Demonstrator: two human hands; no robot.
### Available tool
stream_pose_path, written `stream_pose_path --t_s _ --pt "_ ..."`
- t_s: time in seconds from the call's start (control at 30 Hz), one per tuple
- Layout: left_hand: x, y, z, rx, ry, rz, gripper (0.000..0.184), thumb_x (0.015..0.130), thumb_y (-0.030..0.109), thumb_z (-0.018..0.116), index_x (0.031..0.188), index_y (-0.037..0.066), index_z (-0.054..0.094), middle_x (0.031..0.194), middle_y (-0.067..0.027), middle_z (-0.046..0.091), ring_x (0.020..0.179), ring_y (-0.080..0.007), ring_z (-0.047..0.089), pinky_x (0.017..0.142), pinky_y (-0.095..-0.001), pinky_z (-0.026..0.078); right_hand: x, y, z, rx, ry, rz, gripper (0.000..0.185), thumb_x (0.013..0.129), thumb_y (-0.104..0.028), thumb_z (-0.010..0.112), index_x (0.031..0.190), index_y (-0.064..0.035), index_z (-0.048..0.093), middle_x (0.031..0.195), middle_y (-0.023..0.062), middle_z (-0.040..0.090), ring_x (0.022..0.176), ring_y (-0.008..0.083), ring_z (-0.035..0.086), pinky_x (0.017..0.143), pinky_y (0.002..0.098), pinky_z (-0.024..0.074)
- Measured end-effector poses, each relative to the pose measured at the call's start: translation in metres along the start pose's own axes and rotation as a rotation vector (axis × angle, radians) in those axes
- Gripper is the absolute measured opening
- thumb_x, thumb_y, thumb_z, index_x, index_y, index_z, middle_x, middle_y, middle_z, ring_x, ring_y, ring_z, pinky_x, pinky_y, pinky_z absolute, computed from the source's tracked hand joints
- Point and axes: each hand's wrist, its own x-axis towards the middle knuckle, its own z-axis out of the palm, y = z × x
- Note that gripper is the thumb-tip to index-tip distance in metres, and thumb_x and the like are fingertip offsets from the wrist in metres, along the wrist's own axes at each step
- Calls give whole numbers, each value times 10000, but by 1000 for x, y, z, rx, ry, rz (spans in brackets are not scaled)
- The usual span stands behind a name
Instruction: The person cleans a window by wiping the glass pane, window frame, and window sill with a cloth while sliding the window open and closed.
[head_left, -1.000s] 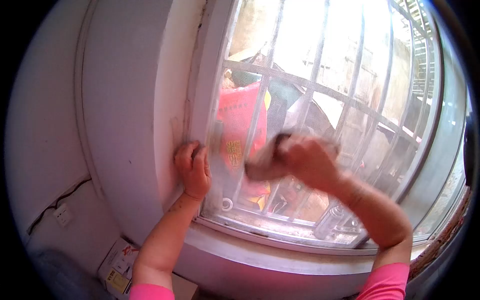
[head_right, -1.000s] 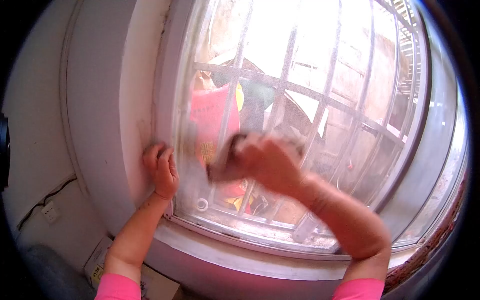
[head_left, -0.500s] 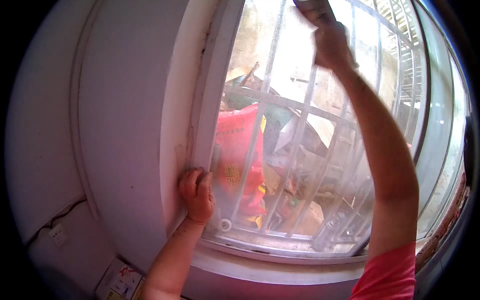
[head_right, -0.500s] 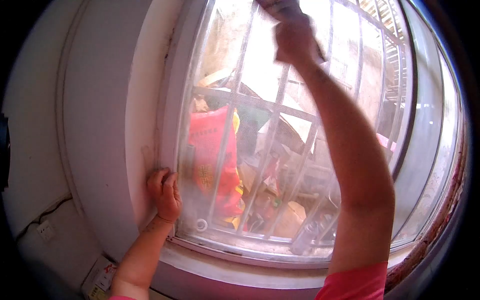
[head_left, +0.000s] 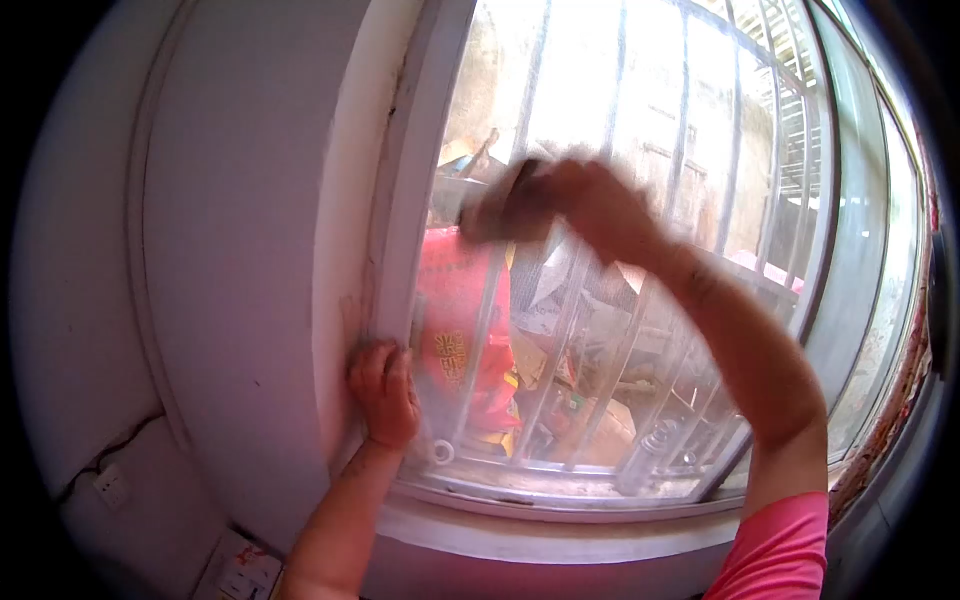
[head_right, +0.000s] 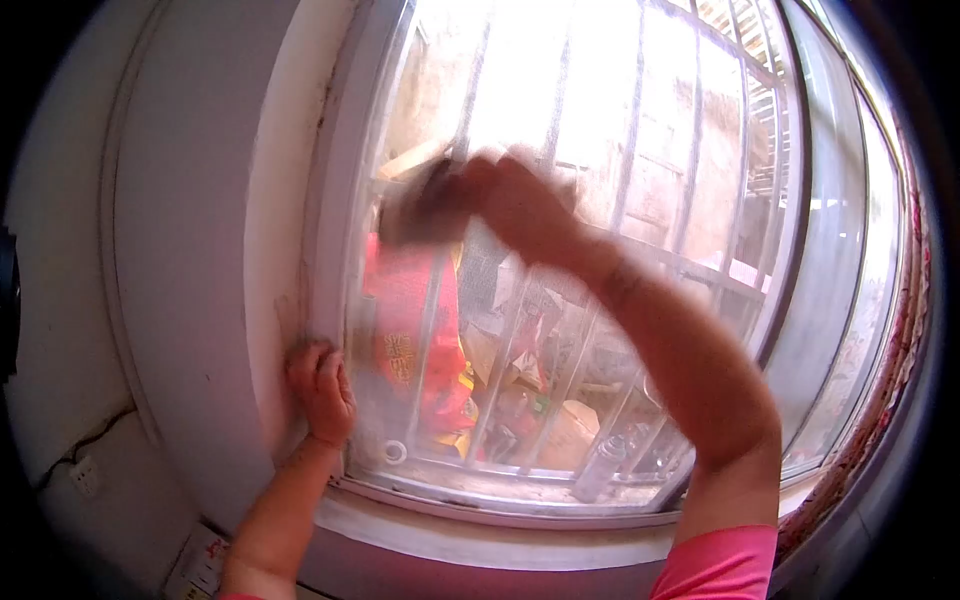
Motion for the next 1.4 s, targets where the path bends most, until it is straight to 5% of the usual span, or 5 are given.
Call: stream_pose_path --t_s 0.23,0.77,0.87,1.1,1.4 --pt "-6 -1 5 9 -7 3 249 838 70 526 1083 78 568 1113 -127 505 1002 -342 505 850 -474 415 -18 189 -104 -421 621 1143 363 738 -110 666 1097 -83 612 922 160 647 904 310 607 815 398 480" --pt "-3 -1 4 3 -11 -6 221 870 94 486 1075 85 568 1115 -133 509 1004 -341 495 896 -492 378 18 -29 -13 -45 269 -239 314 804 -33 477 1061 -80 652 964 99 607 873 270 595 773 353 488" --pt "-4 -4 2 -3 -27 5 230 854 85 501 1073 89 571 1111 -127 512 1001 -341 503 895 -485 384 -16 51 -59 546 321 164 312 856 -84 450 1058 -83 687 965 78 684 821 198 634 787 304 484" --pt "-5 2 4 21 5 -16 238 834 76 523 1064 90 583 1128 -104 515 1023 -331 502 901 -458 396 -157 251 -108 -796 452 1198 364 895 -321 487 1096 -52 626 1010 193 627 951 368 587 851 460 452" --pt "-7 -2 0 -71 -65 12 228 859 66 508 1078 68 568 1139 -145 493 1053 -343 462 922 -474 357 123 123 -19 186 562 403 392 777 5 495 1134 -77 634 1049 135 633 977 236 587 882 350 466"
